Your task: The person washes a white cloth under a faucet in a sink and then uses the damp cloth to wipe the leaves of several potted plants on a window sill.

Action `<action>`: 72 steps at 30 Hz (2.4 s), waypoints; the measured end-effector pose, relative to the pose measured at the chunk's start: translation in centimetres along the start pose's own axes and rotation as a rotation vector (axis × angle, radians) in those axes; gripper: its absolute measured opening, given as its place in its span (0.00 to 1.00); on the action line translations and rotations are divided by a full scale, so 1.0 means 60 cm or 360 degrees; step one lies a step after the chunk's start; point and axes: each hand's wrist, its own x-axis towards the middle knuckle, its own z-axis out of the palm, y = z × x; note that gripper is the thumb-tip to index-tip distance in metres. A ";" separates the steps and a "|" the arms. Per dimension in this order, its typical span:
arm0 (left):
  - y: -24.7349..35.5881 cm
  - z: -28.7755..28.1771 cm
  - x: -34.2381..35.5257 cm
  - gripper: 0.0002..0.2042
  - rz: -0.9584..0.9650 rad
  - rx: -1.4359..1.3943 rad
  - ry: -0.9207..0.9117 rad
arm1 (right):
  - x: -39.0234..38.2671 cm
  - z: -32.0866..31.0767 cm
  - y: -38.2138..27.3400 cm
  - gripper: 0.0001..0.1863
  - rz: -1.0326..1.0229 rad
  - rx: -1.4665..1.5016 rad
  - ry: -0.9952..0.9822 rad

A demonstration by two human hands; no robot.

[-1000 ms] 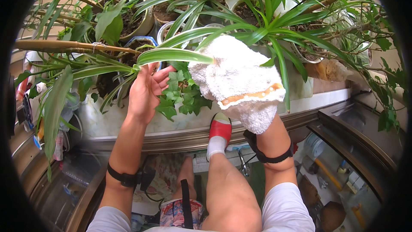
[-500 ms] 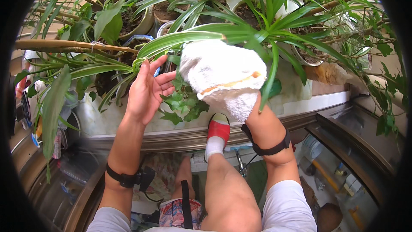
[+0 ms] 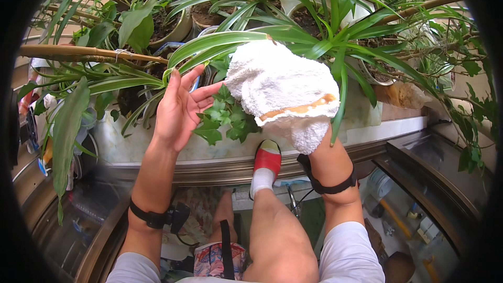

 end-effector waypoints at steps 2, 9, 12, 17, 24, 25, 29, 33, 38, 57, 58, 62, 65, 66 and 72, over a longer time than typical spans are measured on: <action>0.000 0.002 -0.001 0.36 0.0021 0.0007 -0.0001 | 0.000 0.008 -0.008 0.30 -0.0012 -0.0518 0.0140; 0.004 0.006 -0.001 0.35 -0.0002 0.0039 0.0056 | 0.024 -0.006 0.012 0.26 -0.0021 0.0391 -0.0242; 0.004 0.007 -0.002 0.35 0.0016 0.0039 0.0061 | 0.015 -0.007 0.012 0.26 0.0045 -0.0173 -0.0120; 0.003 0.008 -0.006 0.34 0.0012 0.0016 0.0034 | 0.014 0.019 -0.014 0.26 -0.0054 -0.1017 0.0027; 0.007 -0.007 -0.027 0.27 0.0405 0.0265 0.0224 | -0.043 0.021 -0.064 0.26 -0.0071 -0.0619 0.0336; 0.007 -0.013 -0.033 0.25 0.0539 0.0412 0.0285 | -0.058 0.020 -0.064 0.26 -0.0068 -0.0596 0.0362; 0.003 -0.042 -0.059 0.20 0.0806 0.0481 0.0538 | -0.107 0.017 -0.057 0.26 -0.0061 -0.0554 0.0437; -0.009 -0.050 -0.083 0.11 0.0998 0.0390 0.0824 | -0.130 0.019 -0.055 0.26 -0.0062 -0.0534 0.0467; -0.043 -0.005 -0.144 0.10 0.1546 0.1085 0.0501 | -0.156 0.021 -0.051 0.26 -0.0045 -0.0506 0.0481; -0.110 0.070 -0.116 0.06 0.0056 -0.0007 0.0840 | -0.098 0.010 -0.056 0.25 0.0113 -0.0056 0.0335; -0.118 0.065 -0.107 0.06 0.0114 -0.0058 0.0732 | -0.094 0.008 -0.051 0.25 0.0106 -0.0146 0.0332; -0.126 0.059 -0.113 0.07 0.0543 -0.0082 0.0768 | -0.080 0.010 -0.022 0.24 0.0084 -0.0451 0.0294; -0.112 0.066 -0.119 0.11 0.0471 -0.0159 0.0694 | -0.057 0.014 0.006 0.23 -0.0012 -0.0744 0.0224; -0.108 0.067 -0.117 0.11 0.0440 -0.0151 0.0731 | -0.048 0.015 0.015 0.22 -0.0056 -0.0830 0.0193; -0.089 0.065 -0.108 0.21 0.0174 -0.0206 0.0626 | -0.023 0.013 0.058 0.20 -0.0272 -0.1253 0.0062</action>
